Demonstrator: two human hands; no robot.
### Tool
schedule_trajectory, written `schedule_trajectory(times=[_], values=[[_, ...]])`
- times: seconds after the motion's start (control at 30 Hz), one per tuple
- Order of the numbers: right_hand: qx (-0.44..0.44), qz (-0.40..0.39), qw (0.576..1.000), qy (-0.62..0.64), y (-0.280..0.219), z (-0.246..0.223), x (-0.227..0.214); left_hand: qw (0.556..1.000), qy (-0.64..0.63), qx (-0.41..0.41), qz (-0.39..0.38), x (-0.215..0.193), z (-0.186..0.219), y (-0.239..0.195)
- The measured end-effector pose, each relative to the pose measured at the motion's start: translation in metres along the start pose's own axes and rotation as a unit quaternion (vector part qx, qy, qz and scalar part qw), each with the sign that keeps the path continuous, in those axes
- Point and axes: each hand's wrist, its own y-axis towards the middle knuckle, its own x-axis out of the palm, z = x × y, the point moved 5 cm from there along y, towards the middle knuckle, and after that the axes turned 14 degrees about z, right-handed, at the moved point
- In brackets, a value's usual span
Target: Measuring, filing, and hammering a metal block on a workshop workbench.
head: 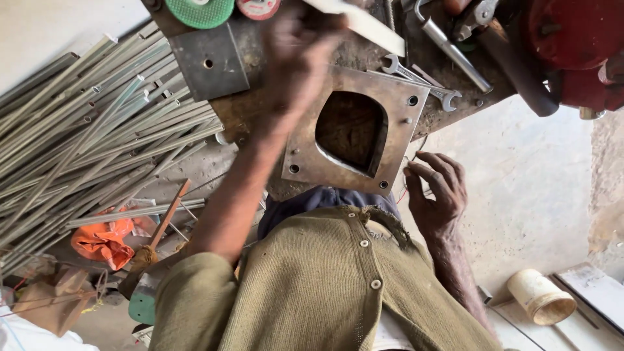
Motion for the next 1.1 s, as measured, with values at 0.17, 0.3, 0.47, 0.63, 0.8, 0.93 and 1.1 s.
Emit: schedule_trajectory(times=[0.17, 0.3, 0.47, 0.63, 0.8, 0.93, 1.1], values=[[-0.035, -0.017, 0.999, 0.033, 0.011, -0.017, 0.012, 0.974, 0.133, 0.150, 0.105, -0.099, 0.072, -0.028], [-0.053, -0.031, 0.997, 0.053, 0.019, -0.025, 0.013, 0.980, 0.016, 0.111, 0.164, -0.142, 0.101, -0.079], [-0.082, -0.039, 0.993, 0.073, 0.014, -0.030, 0.009, 0.966, 0.100, 0.071, 0.228, -0.158, 0.113, -0.157], [-0.098, -0.050, 0.988, 0.107, -0.003, -0.033, -0.008, 0.972, 0.198, -0.018, 0.125, -0.125, 0.104, -0.218], [-0.087, -0.034, 0.988, 0.120, -0.037, -0.013, -0.046, 0.955, 0.284, -0.072, 0.049, -0.080, 0.071, -0.269], [-0.042, -0.016, 0.990, 0.135, -0.067, 0.005, -0.080, 0.905, 0.423, -0.019, -0.051, -0.059, 0.025, -0.315], [-0.047, -0.035, 0.987, 0.148, -0.124, 0.053, -0.088, 0.872, 0.483, -0.015, -0.080, -0.034, -0.012, -0.366]])
